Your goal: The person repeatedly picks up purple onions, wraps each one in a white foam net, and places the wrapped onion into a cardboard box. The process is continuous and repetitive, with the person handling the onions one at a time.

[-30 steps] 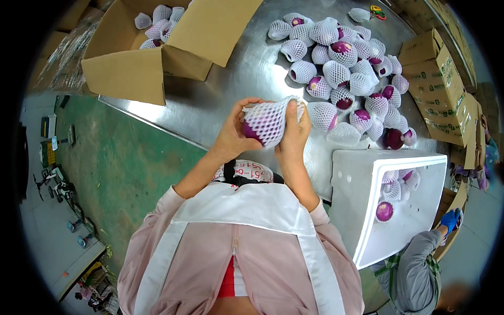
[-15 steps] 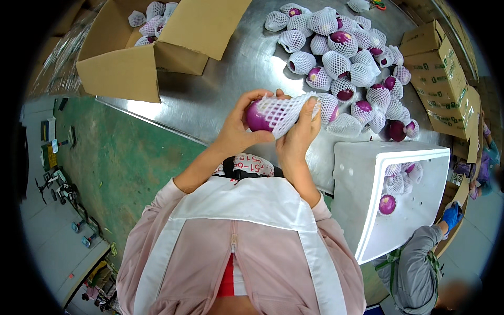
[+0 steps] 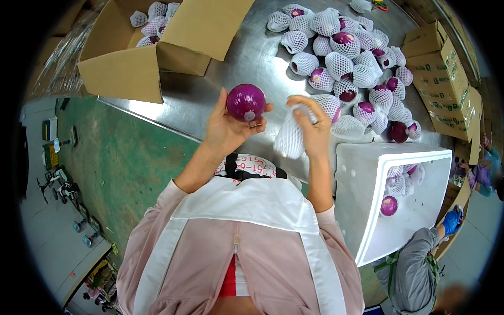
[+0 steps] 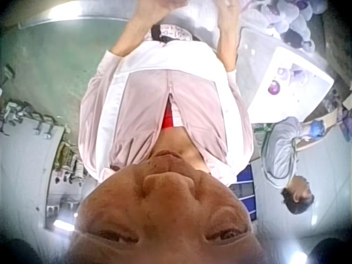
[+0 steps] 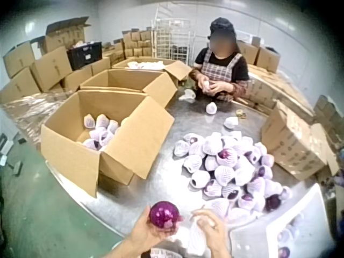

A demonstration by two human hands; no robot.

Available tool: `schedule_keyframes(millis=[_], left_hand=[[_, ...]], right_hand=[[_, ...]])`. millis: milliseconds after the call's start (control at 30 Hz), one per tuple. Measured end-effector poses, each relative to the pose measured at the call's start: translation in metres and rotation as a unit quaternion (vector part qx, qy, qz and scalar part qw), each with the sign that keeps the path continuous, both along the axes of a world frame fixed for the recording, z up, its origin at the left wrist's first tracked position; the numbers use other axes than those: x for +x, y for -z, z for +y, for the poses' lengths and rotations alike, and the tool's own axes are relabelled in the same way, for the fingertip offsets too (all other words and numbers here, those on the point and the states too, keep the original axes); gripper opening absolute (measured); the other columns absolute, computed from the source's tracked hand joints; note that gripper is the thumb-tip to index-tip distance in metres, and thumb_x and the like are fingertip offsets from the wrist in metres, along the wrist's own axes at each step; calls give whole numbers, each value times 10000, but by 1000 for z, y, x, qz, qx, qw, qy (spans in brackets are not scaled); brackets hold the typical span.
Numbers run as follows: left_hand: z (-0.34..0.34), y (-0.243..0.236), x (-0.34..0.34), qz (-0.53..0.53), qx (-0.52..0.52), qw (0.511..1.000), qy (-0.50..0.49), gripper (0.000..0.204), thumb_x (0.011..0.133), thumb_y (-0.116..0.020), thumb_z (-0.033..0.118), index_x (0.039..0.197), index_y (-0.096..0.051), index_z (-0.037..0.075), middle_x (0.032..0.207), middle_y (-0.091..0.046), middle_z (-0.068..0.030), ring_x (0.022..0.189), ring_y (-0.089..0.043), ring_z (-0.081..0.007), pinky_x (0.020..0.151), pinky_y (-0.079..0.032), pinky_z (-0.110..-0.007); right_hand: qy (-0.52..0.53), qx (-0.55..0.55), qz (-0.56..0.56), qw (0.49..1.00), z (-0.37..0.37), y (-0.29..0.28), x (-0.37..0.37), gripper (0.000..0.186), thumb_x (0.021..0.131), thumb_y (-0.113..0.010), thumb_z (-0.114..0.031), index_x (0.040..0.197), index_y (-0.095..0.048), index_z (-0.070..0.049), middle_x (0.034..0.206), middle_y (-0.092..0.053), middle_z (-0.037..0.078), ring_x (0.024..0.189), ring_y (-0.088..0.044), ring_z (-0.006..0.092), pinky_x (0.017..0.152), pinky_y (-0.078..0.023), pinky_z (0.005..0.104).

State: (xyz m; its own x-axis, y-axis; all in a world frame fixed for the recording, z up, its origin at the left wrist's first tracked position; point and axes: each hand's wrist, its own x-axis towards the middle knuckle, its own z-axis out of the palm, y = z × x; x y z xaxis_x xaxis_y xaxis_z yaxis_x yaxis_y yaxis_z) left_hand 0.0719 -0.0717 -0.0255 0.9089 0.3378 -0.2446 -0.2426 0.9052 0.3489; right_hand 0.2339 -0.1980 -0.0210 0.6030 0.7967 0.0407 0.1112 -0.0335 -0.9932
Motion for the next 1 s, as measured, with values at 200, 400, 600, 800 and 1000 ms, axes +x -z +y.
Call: schedule_keyframes(millis=[200,400,600,800,1000], left_hand=[[-9,-9,3,111,58,992,-21,688,887,-320,665,1124,-543,60,994,-616,-123,807,-577,-185,661,-472,-308],[-12,-10,0,175,203,963,35,667,891,-321,666,1233,-449,109,995,-588,-47,836,-563,-129,649,-438,-282],[-19,-19,-1,112,259,959,-8,599,949,-301,560,1340,-339,107,1149,-515,-77,941,-551,-152,713,-465,-300],[-19,-17,-2,72,236,967,-65,506,970,-409,402,1363,-319,97,1276,-445,-77,1135,-488,-182,958,-413,-357],[-22,-10,-2,25,244,966,-75,483,960,-469,206,1387,-258,131,1300,-402,-95,1184,-446,-193,1001,-384,-364]], right_hand=[[-78,-108,-184,974,18,-31,-35,718,576,-814,-254,1225,-557,-89,997,-590,55,974,-574,181,814,-453,318],[-115,3,-111,987,21,-3,-27,863,538,-848,-324,1296,-500,-101,1079,-567,75,1049,-550,214,915,-423,341],[-130,9,28,991,15,-5,-25,881,557,-852,-327,1315,-477,-79,1165,-542,89,1135,-496,228,1005,-347,360],[-113,26,-3,993,16,-2,-25,870,572,-847,-338,1312,-476,-69,1204,-527,97,1169,-475,238,1022,-328,362],[-72,34,-52,995,17,0,-24,817,612,-828,-330,1301,-485,-56,1231,-502,118,1194,-455,252,1019,-333,366]])
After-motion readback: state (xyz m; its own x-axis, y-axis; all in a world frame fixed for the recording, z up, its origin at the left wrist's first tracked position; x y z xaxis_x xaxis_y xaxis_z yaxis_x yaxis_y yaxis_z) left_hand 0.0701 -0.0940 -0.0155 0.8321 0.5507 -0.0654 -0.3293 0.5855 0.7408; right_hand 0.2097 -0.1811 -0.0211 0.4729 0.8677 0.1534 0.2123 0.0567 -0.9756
